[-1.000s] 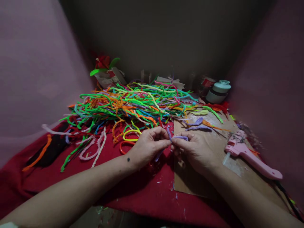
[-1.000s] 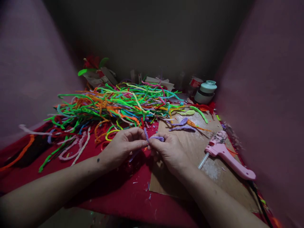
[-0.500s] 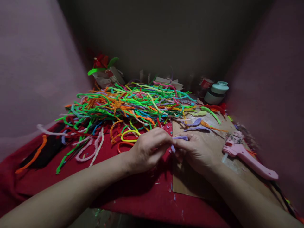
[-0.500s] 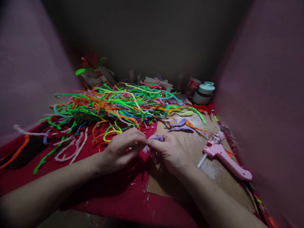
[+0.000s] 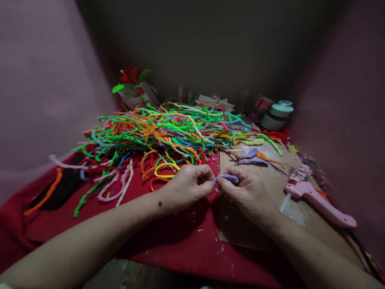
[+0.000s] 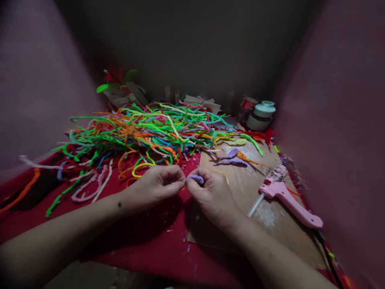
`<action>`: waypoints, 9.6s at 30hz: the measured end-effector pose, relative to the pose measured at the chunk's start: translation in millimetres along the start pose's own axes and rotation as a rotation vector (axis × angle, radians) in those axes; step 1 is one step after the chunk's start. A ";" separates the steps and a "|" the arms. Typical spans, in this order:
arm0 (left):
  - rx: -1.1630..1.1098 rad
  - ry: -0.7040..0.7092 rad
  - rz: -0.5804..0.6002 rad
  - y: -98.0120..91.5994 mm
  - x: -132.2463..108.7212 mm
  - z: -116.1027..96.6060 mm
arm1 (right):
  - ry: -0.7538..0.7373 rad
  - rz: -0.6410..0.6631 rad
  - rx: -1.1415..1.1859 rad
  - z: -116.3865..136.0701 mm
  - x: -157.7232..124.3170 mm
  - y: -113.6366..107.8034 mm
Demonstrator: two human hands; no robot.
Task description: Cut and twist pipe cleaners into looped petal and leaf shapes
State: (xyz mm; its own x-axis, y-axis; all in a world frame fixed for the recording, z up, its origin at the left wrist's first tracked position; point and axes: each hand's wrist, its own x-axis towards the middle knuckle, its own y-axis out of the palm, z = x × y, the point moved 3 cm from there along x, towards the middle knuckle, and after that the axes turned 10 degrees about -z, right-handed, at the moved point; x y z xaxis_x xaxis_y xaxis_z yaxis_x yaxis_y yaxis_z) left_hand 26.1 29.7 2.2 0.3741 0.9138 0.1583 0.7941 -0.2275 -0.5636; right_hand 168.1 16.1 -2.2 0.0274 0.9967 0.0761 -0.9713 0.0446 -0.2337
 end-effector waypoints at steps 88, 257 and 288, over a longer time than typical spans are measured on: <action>0.091 -0.033 0.056 22.6 80.2 -34.0 | -0.861 0.088 -0.288 1.7 -25.4 11.8; 0.191 0.200 0.100 -67.8 -10.1 20.3 | 0.312 -0.219 1.039 -18.1 45.9 -47.5; -1.371 -0.360 -0.774 -93.6 7.2 51.3 | 0.296 -0.047 1.092 -18.2 35.1 -23.9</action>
State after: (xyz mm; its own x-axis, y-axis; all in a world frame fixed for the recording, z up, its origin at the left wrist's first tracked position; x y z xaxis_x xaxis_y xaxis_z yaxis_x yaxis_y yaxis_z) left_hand -70.1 74.7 14.4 -0.2690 0.9290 -0.2543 0.6120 0.3687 0.6996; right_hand 196.6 51.2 -11.6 -0.0173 0.9789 -0.2038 -0.6501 0.1439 0.7461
